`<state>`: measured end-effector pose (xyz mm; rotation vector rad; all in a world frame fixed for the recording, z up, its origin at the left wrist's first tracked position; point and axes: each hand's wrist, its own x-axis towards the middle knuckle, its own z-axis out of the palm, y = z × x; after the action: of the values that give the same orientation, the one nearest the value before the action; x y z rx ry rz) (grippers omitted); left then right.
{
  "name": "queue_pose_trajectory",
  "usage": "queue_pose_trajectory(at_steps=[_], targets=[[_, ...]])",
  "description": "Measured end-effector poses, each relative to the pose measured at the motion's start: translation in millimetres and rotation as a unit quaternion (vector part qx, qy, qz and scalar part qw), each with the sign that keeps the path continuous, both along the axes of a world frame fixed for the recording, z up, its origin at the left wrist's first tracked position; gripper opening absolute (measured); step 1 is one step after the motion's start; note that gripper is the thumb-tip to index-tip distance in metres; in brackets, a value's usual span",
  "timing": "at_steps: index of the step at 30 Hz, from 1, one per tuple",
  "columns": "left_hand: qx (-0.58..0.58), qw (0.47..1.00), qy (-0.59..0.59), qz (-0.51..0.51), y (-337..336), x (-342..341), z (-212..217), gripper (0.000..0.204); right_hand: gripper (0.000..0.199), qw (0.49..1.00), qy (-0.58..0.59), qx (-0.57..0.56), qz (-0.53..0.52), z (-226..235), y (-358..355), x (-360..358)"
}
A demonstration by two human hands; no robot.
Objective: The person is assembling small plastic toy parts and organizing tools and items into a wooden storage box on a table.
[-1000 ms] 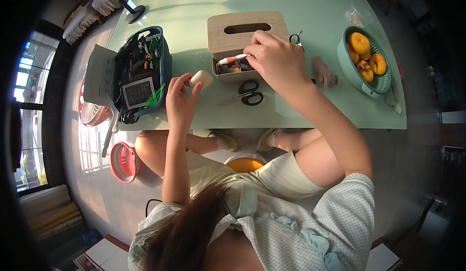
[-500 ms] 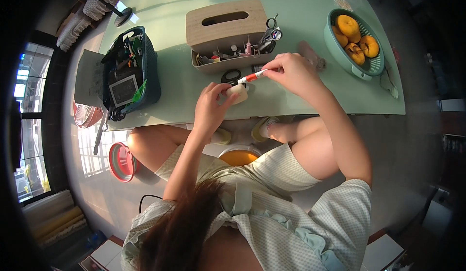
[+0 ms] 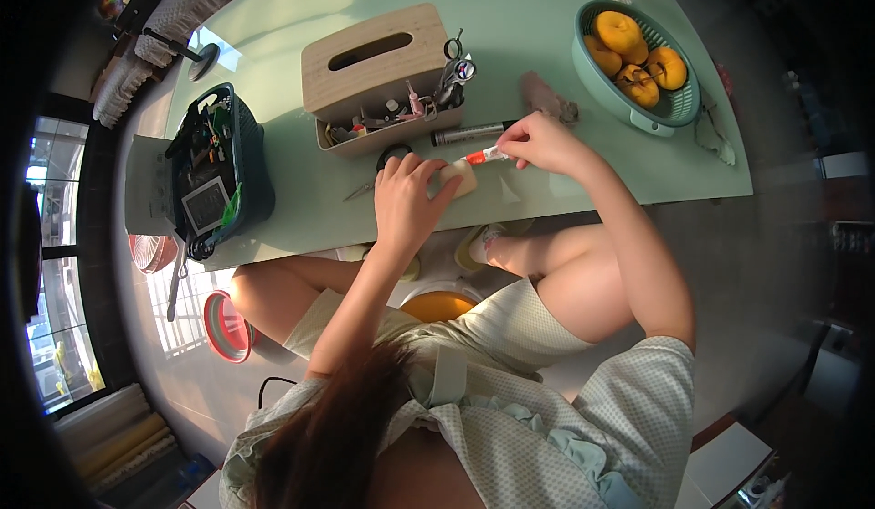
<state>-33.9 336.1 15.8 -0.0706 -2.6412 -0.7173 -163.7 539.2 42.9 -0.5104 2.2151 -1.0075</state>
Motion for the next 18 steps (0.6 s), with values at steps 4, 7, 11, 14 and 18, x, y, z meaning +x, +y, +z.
queue_pose_trajectory(at_steps=[4,7,11,14,18], targets=[[-0.042,0.999,0.017,0.029,0.7,-3.2,2.4,0.022,0.022,0.99,0.108,0.09,-0.002,-1.3,-7.5,4.2],[-0.042,0.998,0.022,0.042,0.9,-6.5,1.8,0.021,0.021,0.969,0.224,0.109,-0.016,-2.2,-12.0,10.9],[0.011,0.998,0.051,0.046,-1.2,-7.6,4.6,0.018,0.022,0.957,0.246,0.151,-0.014,12.8,-19.9,18.1],[0.064,0.992,0.087,0.061,-7.8,-8.4,12.0,0.017,0.022,0.948,0.27,0.17,-0.015,29.6,-25.7,25.7],[0.073,0.983,0.128,0.107,-26.1,-13.0,27.5,0.015,0.019,0.973,0.194,0.117,-0.043,69.5,-35.7,41.5]])
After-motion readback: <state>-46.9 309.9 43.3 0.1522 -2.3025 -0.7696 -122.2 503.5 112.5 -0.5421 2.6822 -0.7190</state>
